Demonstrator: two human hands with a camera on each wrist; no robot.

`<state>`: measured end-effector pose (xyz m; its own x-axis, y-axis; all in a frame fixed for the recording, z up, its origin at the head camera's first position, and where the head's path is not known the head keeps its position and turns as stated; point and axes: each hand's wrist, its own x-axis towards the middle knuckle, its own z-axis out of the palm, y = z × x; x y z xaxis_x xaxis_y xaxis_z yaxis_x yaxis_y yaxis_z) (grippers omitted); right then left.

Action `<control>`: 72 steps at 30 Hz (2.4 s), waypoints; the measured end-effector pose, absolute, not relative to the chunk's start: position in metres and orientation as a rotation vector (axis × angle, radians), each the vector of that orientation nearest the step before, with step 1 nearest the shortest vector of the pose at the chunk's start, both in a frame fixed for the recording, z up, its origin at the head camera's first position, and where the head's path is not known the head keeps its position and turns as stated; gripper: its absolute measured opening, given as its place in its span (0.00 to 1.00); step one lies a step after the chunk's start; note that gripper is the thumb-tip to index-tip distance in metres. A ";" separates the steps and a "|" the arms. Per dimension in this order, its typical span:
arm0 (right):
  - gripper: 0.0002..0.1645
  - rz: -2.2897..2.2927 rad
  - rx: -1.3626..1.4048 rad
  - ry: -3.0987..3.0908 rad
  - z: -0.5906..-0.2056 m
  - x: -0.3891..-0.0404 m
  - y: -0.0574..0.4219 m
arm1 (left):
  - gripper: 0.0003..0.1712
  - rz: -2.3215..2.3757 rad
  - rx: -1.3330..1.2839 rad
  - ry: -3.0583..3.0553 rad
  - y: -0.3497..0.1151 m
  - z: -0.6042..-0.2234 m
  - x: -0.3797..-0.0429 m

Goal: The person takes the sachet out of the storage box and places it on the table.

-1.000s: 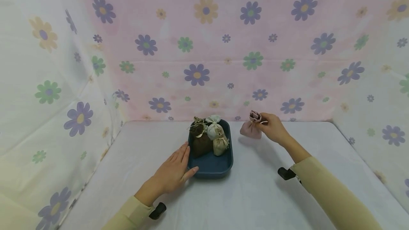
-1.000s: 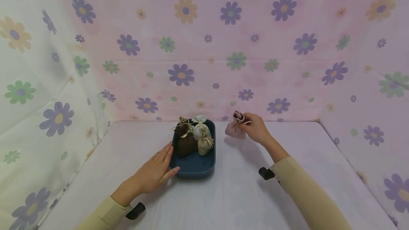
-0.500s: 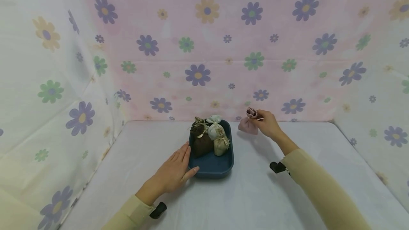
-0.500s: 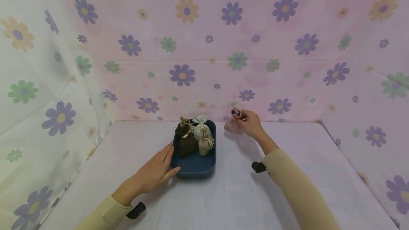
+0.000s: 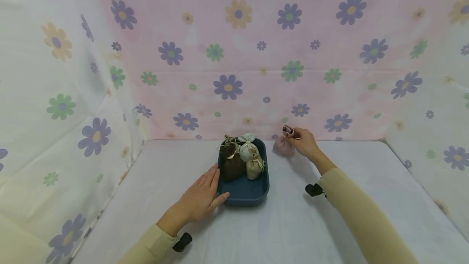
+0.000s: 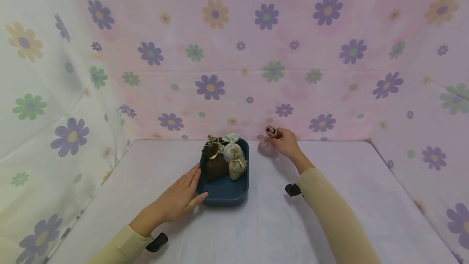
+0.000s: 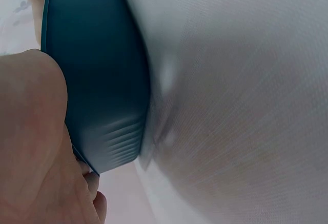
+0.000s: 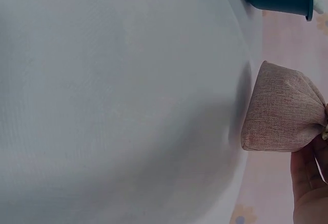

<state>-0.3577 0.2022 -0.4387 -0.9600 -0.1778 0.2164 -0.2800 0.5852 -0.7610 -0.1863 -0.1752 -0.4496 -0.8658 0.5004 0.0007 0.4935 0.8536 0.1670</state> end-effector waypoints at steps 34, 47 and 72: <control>0.28 1.179 0.419 -2.726 -0.450 -0.320 0.233 | 0.52 0.225 0.796 2.986 -0.176 -0.452 -0.189; 0.29 1.199 0.464 -2.732 -0.447 -0.300 0.239 | 0.52 0.235 0.813 2.989 -0.175 -0.451 -0.188; 0.29 1.295 0.646 -2.693 -0.440 -0.268 0.206 | 0.52 0.257 0.803 2.983 -0.174 -0.451 -0.186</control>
